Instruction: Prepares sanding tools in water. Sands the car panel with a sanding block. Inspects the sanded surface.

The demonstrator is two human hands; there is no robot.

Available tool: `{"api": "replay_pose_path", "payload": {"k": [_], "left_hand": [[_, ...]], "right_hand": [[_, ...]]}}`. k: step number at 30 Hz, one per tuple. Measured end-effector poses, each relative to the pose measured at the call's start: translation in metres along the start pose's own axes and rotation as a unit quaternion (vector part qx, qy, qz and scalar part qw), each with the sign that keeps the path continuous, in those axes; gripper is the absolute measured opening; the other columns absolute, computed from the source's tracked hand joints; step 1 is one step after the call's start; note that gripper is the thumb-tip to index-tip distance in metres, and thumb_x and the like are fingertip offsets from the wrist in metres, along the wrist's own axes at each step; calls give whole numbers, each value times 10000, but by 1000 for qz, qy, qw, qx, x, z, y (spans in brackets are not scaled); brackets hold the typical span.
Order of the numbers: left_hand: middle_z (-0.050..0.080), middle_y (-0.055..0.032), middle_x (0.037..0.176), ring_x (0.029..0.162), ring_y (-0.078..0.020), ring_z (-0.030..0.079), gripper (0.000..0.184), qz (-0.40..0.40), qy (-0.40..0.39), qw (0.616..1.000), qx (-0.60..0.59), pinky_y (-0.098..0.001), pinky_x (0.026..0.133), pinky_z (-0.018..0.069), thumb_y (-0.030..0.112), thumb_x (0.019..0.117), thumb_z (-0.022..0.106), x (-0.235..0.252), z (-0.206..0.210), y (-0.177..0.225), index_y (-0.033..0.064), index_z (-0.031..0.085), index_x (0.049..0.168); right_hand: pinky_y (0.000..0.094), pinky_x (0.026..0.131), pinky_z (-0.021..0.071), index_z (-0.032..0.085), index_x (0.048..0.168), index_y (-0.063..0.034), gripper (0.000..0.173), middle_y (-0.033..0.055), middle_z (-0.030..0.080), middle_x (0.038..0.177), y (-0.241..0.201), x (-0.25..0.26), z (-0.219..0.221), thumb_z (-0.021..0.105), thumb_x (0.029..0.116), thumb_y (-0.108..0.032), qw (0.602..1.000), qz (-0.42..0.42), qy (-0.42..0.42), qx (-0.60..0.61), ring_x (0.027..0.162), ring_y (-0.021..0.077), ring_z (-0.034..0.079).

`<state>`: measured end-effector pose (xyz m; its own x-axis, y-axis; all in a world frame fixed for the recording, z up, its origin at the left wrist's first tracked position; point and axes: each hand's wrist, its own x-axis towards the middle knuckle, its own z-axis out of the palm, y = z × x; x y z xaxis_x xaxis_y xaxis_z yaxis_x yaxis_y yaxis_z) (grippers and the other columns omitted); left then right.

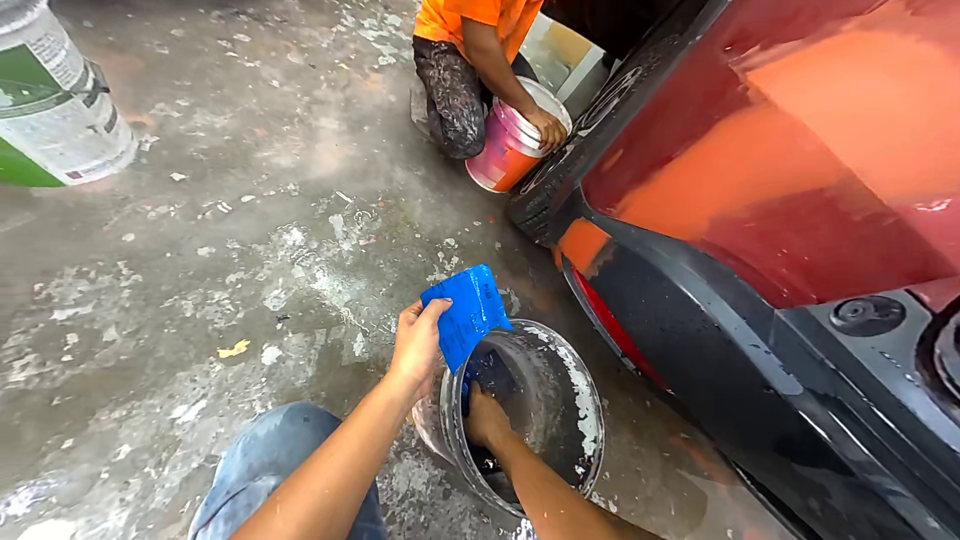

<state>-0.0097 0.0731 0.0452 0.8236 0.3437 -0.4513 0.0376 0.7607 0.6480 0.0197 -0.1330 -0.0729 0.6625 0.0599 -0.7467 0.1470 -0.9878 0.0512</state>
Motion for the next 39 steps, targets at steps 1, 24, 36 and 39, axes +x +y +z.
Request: {"api": "replay_pose_path", "payload": {"k": [1, 24, 36, 39], "left_hand": [[741, -171, 978, 853, -251, 731, 263, -1, 3, 1000, -2, -401, 746, 611, 244, 1062, 547, 0, -2, 2, 29, 686, 1122], [727, -176, 1144, 1067, -271, 716, 440, 33, -181, 981, 54, -446, 966, 589, 318, 1132, 323, -7, 10, -10, 38, 614, 1305], [741, -165, 1086, 1009, -253, 739, 269, 73, -171, 979, 84, -408, 946, 608, 184, 1080, 526, -3, 10, -18, 6, 613, 1261], [713, -131, 1188, 1103, -229, 700, 375, 71, -145, 985, 63, -409, 996, 576, 279, 1108, 444, -2, 12, -25, 70, 515, 1411]], "right_hand": [[621, 985, 523, 328, 1563, -87, 898, 244, 584, 1393, 3, 4, 1, 757, 829, -378, 1000, -4, -17, 4, 1225, 421, 627], [359, 789, 642, 640, 1377, -138, 386, 96, 698, 1170, -37, -110, -140, 631, 991, -141, 725, -365, 319, 490, 957, 228, 716], [556, 995, 509, 569, 1435, -171, 661, 75, 665, 1273, -38, -102, -140, 710, 890, -518, 811, -216, 509, 192, 1159, 265, 636], [452, 950, 592, 612, 1379, -62, 502, 101, 694, 1229, -43, -113, -122, 709, 921, -244, 781, -320, 518, 138, 1127, 227, 677]]}}
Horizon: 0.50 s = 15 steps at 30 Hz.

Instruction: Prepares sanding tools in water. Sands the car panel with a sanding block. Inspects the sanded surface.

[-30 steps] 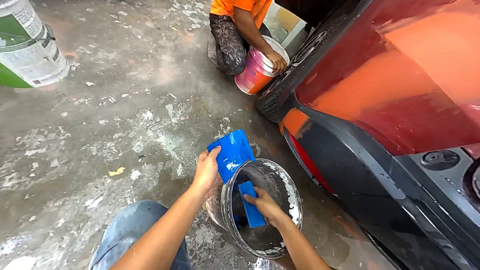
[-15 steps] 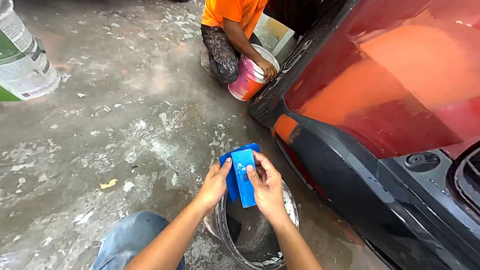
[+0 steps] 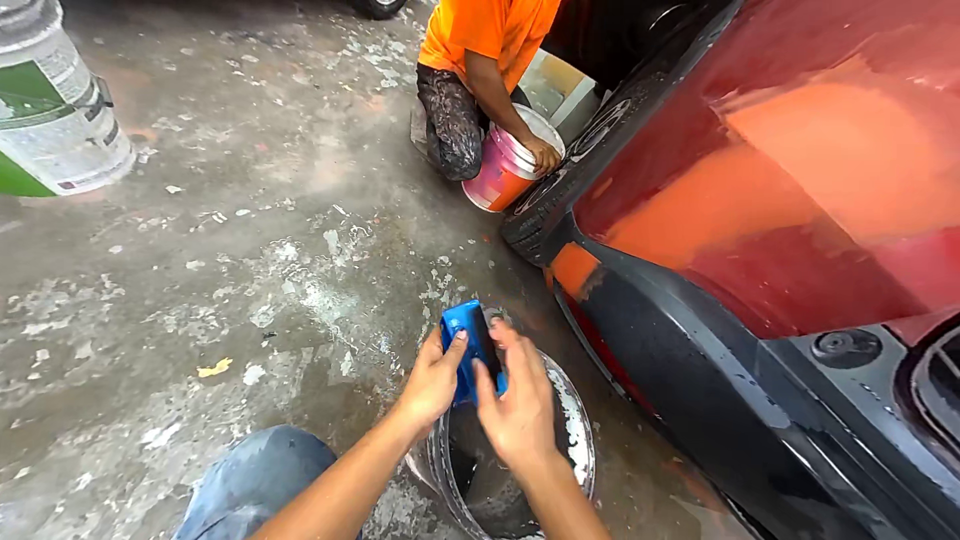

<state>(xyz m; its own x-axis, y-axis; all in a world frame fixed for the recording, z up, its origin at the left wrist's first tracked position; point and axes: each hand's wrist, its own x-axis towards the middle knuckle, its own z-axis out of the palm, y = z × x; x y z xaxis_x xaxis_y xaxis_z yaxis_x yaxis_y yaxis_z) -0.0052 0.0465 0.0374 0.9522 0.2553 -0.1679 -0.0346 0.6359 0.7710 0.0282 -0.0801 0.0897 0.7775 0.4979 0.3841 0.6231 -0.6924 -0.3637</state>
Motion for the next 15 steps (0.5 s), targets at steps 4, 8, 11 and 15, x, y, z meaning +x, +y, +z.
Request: {"api": "replay_pose_path", "payload": {"k": [4, 8, 11, 15], "left_hand": [[673, -138, 1233, 1110, -260, 688, 748, 18, 37, 998, -47, -444, 974, 589, 416, 995, 652, 4, 2, -5, 154, 251, 1570], [663, -124, 1175, 989, -233, 718, 752, 27, 123, 992, -4, -408, 859, 634, 301, 937, 754, 7, 2, 1, 151, 271, 1493], [647, -134, 1193, 1001, -225, 711, 679, 17, 161, 987, -3, -403, 857, 627, 324, 993, 676, 6, -2, 8, 125, 264, 1495], [668, -150, 1167, 983, -258, 719, 607, -1, 178, 984, -9, -433, 845, 631, 340, 1018, 647, 5, -11, 14, 134, 324, 1489]], "right_hand": [[441, 1102, 523, 566, 1410, 25, 553, 137, 650, 1371, -8, -16, -2, 621, 902, -186, 992, -101, -43, 55, 1314, 243, 596], [401, 928, 622, 575, 1267, 48, 356, 138, 710, 1186, 12, -23, 0, 558, 943, -98, 972, -69, 16, 224, 1079, 219, 709], [310, 688, 604, 615, 1066, 3, 169, 73, 677, 935, 43, -42, 27, 521, 948, -73, 961, 110, 14, 255, 797, 138, 679], [401, 708, 607, 593, 1220, 22, 301, 110, 709, 916, 82, -65, 78, 438, 1089, -200, 745, 454, -416, 256, 762, 199, 704]]}}
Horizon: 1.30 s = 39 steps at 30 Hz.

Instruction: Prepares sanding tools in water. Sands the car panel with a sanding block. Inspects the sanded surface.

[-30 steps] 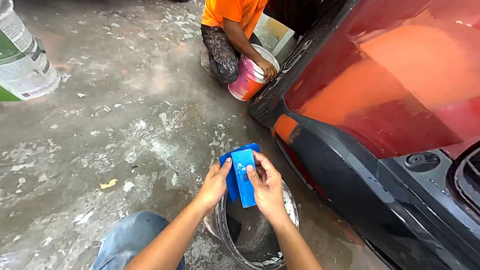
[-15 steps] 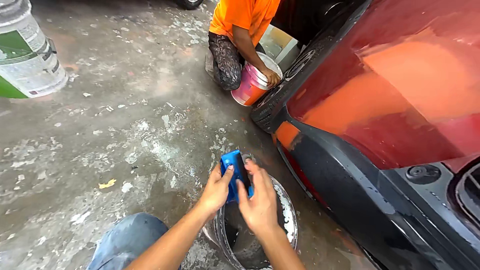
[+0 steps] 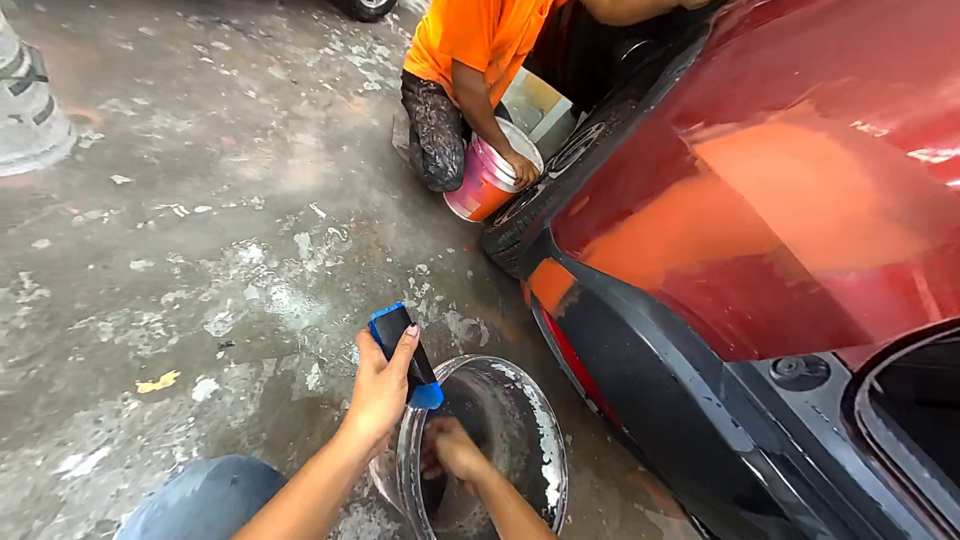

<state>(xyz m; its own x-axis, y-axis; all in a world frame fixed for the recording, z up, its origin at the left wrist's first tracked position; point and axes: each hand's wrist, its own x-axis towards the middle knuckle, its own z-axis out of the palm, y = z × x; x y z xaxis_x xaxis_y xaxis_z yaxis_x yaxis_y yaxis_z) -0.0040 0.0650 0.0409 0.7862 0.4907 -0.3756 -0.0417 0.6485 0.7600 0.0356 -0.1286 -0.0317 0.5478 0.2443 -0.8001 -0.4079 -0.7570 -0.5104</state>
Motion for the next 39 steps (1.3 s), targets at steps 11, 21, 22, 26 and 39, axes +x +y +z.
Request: {"api": "replay_pose_path", "payload": {"k": [11, 21, 22, 26, 39], "left_hand": [[722, -153, 1038, 930, -262, 730, 325, 42, -38, 998, 21, -410, 833, 636, 252, 999, 682, -1, 9, -4, 33, 646, 1236], [731, -124, 1095, 893, -272, 734, 543, 53, -25, 998, -18, -425, 794, 629, 280, 1008, 673, 3, 62, -18, 292, 482, 1516], [733, -126, 1081, 883, -270, 734, 506, 53, -31, 998, -24, -421, 787, 628, 278, 1017, 657, 0, 68, -20, 276, 502, 1499], [727, -131, 1100, 899, -264, 736, 427, 49, -58, 996, -39, -403, 800, 634, 249, 1030, 636, -11, 86, -31, 201, 555, 1447], [728, -134, 1091, 926, -246, 727, 334, 82, -64, 994, 43, -379, 814, 627, 234, 1029, 636, -10, 81, -43, 120, 652, 1343]], "right_hand": [[360, 636, 588, 612, 1170, 3, 331, 71, 689, 849, 9, -15, -49, 400, 1101, -241, 997, 41, -18, 65, 688, 175, 670], [450, 812, 581, 730, 1135, -31, 361, 139, 727, 1079, -102, -258, -218, 514, 994, -285, 558, -442, 516, -477, 1001, 261, 694], [496, 862, 570, 727, 1163, -42, 389, 151, 725, 1122, -98, -255, -229, 527, 991, -328, 539, -428, 501, -524, 1063, 307, 686], [591, 1032, 456, 631, 1376, -167, 505, 165, 588, 1389, -79, -216, -251, 521, 996, -480, 522, -433, 411, -609, 1285, 375, 549], [552, 931, 457, 650, 1369, -189, 641, 142, 583, 1403, -86, -206, -251, 566, 887, -602, 514, -460, 421, -589, 1252, 354, 552]]}}
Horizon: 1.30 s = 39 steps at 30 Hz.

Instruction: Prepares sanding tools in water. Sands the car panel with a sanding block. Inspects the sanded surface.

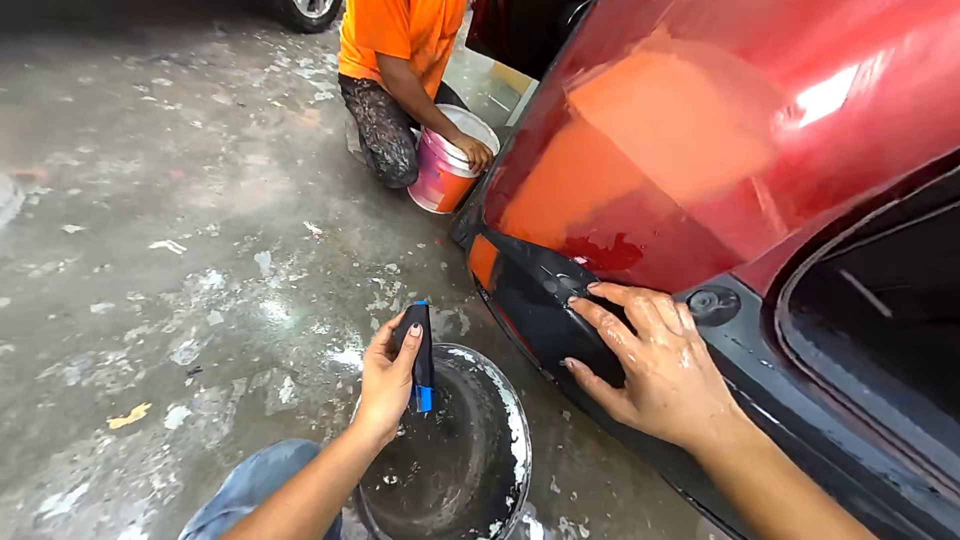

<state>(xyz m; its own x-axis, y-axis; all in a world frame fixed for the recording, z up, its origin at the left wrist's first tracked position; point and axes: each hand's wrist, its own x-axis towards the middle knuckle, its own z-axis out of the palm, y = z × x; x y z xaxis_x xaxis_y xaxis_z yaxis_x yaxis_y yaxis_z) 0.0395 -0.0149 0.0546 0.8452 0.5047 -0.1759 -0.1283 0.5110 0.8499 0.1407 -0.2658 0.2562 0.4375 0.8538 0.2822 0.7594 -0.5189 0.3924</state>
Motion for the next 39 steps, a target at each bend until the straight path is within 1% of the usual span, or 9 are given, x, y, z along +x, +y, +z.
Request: {"api": "replay_pose_path", "payload": {"k": [6, 9, 12, 16, 19, 21, 25, 30, 39], "left_hand": [[667, -292, 1209, 1089, -383, 694, 407, -63, -79, 982, -162, -522, 945, 585, 232, 1130, 352, -8, 4, 16, -31, 520, 1391], [636, -285, 1275, 1153, -399, 662, 449, -80, -102, 971, -199, -552, 979, 560, 308, 1134, 297, -11, 13, 34, 4, 496, 1398], [625, -231, 1342, 1196, -377, 646, 439, -82, -89, 976, -181, -548, 1001, 543, 377, 1119, 363, -27, 22, 48, 119, 526, 1434], [595, -221, 1372, 1210, -406, 630, 423, -32, -106, 977, -183, -590, 1001, 532, 352, 1121, 365, -26, 42, 68, 267, 418, 1532], [601, -218, 1347, 1188, -394, 633, 420, -20, -98, 981, -167, -592, 994, 530, 362, 1125, 339, -25, 57, 70, 239, 430, 1516], [649, -200, 1269, 1093, -355, 677, 426, -21, -56, 993, -98, -534, 913, 575, 389, 1118, 370, -22, 67, 69, 244, 442, 1512], [704, -182, 1069, 862, -300, 711, 472, -44, 95, 993, 51, -461, 737, 605, 390, 1040, 599, -2, 84, 51, 223, 490, 1467], [690, -204, 1113, 918, -309, 700, 519, -59, 130, 986, 87, -493, 823, 583, 358, 985, 700, 38, 98, 10, 108, 532, 1408], [715, -120, 1048, 893, -233, 706, 397, -35, 80, 995, 47, -454, 806, 595, 354, 986, 697, 80, 122, -24, 112, 637, 1295]], "right_hand": [[549, 919, 452, 653, 1374, -231, 681, 117, 582, 1416, 3, 2, 4, 554, 850, -654, 999, 2, 19, 29, 1267, 337, 545], [560, 926, 460, 667, 1358, -241, 679, 100, 596, 1400, 7, 6, 5, 535, 850, -671, 999, 7, 30, 45, 1272, 332, 549], [564, 930, 446, 667, 1358, -223, 696, 105, 580, 1407, 3, 2, 3, 568, 823, -658, 997, 9, 19, 76, 1283, 334, 527], [547, 949, 457, 672, 1349, -238, 687, 81, 582, 1404, 6, 2, 7, 561, 828, -671, 996, 13, 33, 84, 1291, 308, 527], [545, 971, 452, 671, 1344, -248, 685, 71, 582, 1414, 6, -4, 11, 563, 826, -681, 996, 13, 24, 85, 1313, 292, 519], [548, 984, 450, 668, 1343, -253, 697, 65, 575, 1423, 4, -6, 13, 558, 815, -696, 996, 14, 17, 81, 1328, 287, 512], [572, 962, 446, 680, 1336, -259, 725, 84, 582, 1413, 2, -12, 16, 557, 788, -717, 995, 9, 39, 87, 1311, 322, 518], [611, 865, 462, 714, 1288, -261, 752, 115, 616, 1379, 9, -16, 14, 562, 744, -757, 993, -12, 58, 104, 1223, 369, 574], [580, 952, 398, 704, 1291, -243, 690, 207, 580, 1411, 25, -9, 2, 658, 784, -709, 989, -26, -36, 143, 1254, 403, 526]]}}
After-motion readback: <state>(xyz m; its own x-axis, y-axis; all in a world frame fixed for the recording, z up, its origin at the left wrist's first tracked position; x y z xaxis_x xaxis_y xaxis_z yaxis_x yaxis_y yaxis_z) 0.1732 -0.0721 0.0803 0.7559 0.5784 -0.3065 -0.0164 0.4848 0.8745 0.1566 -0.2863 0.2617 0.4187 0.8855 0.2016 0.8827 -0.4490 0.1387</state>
